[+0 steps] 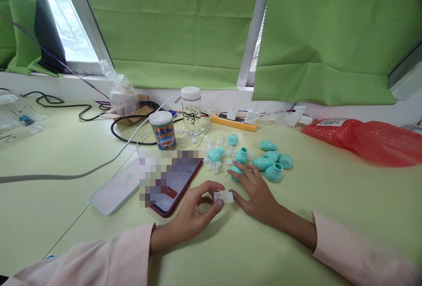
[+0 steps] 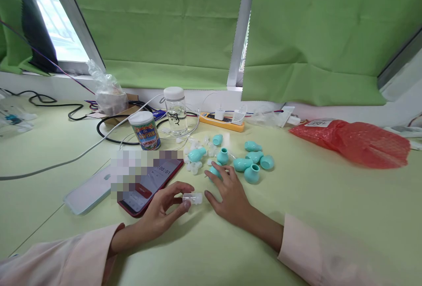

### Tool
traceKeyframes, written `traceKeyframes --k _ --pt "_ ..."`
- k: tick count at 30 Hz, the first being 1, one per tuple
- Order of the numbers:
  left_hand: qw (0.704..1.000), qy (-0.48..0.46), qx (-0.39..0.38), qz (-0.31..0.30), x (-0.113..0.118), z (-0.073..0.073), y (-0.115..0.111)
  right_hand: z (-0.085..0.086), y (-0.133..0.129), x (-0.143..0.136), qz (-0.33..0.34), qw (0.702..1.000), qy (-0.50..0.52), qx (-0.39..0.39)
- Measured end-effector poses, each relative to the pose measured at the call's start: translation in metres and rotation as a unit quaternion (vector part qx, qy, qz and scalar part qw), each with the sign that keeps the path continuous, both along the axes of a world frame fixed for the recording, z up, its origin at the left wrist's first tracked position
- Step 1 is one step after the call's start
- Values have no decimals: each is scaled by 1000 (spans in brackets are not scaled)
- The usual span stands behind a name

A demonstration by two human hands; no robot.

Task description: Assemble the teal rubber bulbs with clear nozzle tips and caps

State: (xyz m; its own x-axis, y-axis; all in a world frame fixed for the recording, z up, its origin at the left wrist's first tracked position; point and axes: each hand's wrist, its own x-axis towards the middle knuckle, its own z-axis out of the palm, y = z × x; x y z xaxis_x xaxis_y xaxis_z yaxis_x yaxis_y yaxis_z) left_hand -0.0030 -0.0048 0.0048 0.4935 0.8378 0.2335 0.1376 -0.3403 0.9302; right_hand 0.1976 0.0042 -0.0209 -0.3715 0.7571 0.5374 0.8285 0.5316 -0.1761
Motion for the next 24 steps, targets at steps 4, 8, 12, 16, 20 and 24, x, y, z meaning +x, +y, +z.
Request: traceKeyframes --k 4,8,12,16,20,24 --pt "991 -62 -99 -65 1 4 1 -4 1 0 -25 999 -3 21" --pt "944 -183 -252 -111 3 -5 7 -5 2 1 -36 999 35 15" --pt "914 -230 -308 -127 3 -12 10 -3 2 1 -22 997 76 -3" --pt "917 -224 -305 -127 3 -10 9 -3 2 0 8 995 103 -2" --pt "920 -231 -290 -127 3 -11 10 -2 1 -1 31 992 123 0" --pt "929 -221 -275 -115 3 -13 12 0 -1 -2 44 989 139 3"
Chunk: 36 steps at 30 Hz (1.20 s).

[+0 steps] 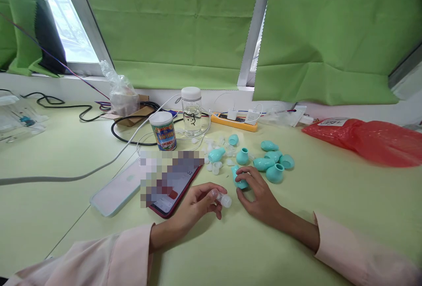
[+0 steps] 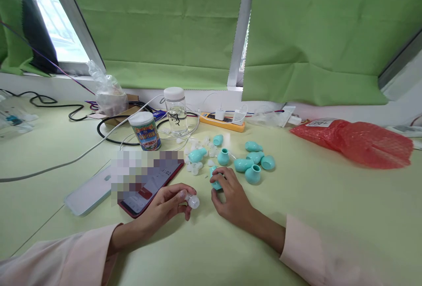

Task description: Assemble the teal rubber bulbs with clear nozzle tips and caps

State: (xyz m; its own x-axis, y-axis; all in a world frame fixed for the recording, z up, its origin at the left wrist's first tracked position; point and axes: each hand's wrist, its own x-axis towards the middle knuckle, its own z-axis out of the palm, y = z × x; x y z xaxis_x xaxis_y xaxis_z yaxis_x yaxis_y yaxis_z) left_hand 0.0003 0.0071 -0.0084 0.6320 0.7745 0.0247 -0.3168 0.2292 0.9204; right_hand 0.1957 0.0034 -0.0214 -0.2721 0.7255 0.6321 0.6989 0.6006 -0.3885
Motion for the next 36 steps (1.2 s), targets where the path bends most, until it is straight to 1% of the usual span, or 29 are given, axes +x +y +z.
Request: traceKeyframes --k 4,7,10,12,14,18,20,23,25,28,32,36 --pt "1000 12 -2 13 0 2 -1 1 0 1 7 1000 10 17" --pt "999 4 -31 15 1 3 -2 1 0 1 2 999 40 13" --pt "998 -24 -61 -3 0 4 -2 3 -3 -1 -1 994 102 -47" --pt "998 -27 -63 -11 -1 5 -3 4 -7 -2 18 986 139 -90" --pt "999 -3 -45 5 -1 7 -3 4 -12 -3 51 979 168 -105" --pt "996 78 30 43 -2 10 -4 6 -22 -5 112 971 193 -89" --pt "992 103 53 47 -1 11 -5 8 -25 -6 135 970 188 -79" --pt "990 118 66 44 -1 11 -5 12 -26 -5 159 969 178 -62" --pt "989 126 73 35 0 11 -4 15 -26 -6 165 970 170 -49" --pt "986 135 91 28 1 10 -4 16 -26 -7 157 975 154 -33" --pt "981 148 120 22 1 10 -6 12 -27 -10 150 980 130 -26" --pt "970 188 153 22 0 11 -6 8 -25 -10 141 984 109 -16"
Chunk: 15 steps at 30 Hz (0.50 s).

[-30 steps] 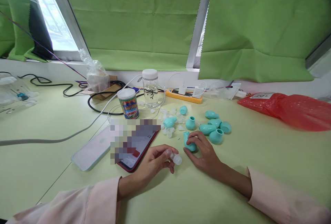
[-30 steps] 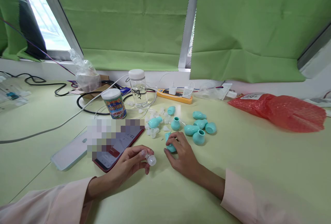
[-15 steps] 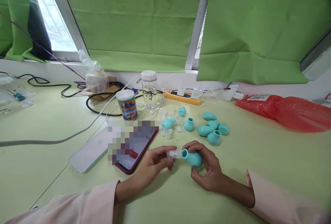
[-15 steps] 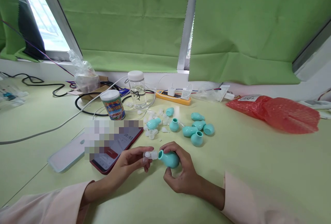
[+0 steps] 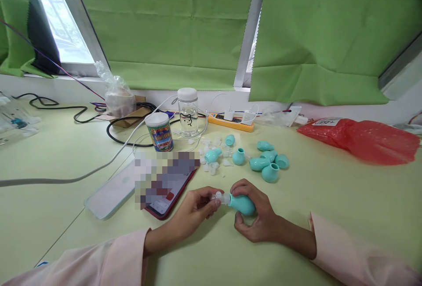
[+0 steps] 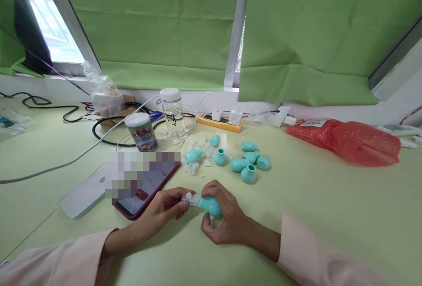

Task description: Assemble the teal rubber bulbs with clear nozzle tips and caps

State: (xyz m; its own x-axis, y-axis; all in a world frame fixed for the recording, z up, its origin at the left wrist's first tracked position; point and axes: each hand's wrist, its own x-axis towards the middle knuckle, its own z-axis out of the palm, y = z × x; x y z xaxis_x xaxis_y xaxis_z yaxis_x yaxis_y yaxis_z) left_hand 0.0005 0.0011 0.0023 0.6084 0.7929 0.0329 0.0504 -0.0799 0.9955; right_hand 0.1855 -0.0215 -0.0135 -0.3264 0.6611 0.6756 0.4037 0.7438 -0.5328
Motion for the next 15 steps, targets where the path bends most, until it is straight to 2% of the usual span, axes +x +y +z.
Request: traceKeyframes --k 10,15 --pt "995 84 49 -1 0 6 0 -11 7 1 -40 997 -55 33" --pt "989 114 92 14 0 4 -1 -7 8 0 -33 996 -77 7"
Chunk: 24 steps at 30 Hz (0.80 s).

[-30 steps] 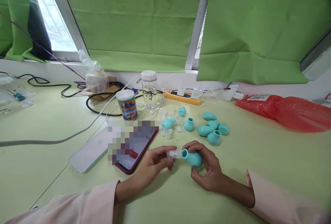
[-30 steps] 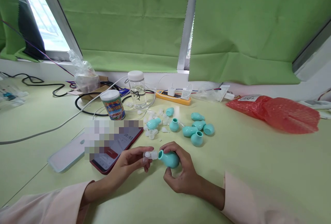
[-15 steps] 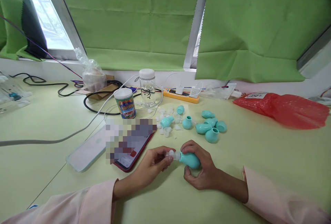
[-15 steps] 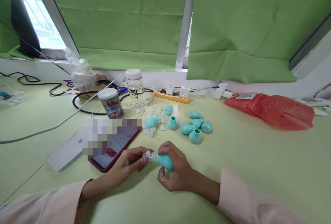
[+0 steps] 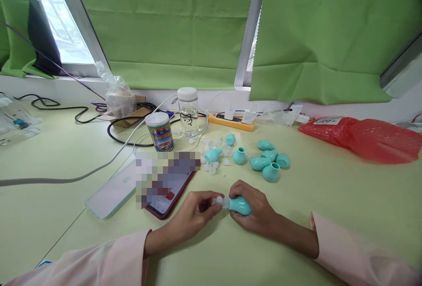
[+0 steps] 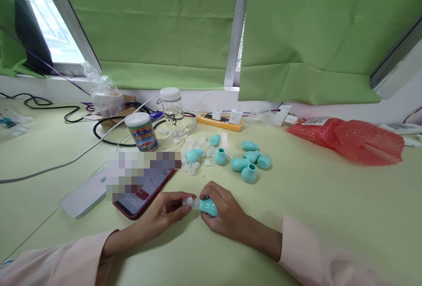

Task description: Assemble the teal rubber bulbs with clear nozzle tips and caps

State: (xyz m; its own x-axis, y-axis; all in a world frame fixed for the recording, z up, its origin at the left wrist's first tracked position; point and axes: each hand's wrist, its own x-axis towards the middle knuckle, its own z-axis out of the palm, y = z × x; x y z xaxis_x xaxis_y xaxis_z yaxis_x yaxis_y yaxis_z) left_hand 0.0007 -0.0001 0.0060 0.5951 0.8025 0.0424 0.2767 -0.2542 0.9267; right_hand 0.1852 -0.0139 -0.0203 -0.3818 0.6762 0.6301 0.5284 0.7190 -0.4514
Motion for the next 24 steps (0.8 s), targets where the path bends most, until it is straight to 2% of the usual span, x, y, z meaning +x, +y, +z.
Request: traceKeyframes --k 7,13,24 --pt "992 10 126 -3 -1 -4 -3 16 0 -7 -40 991 32 -124" --pt "973 36 228 -28 -2 -3 -6 19 0 -9 -43 971 38 -231" --pt "947 88 294 -96 -6 -2 -12 24 2 -7 7 931 45 -363"
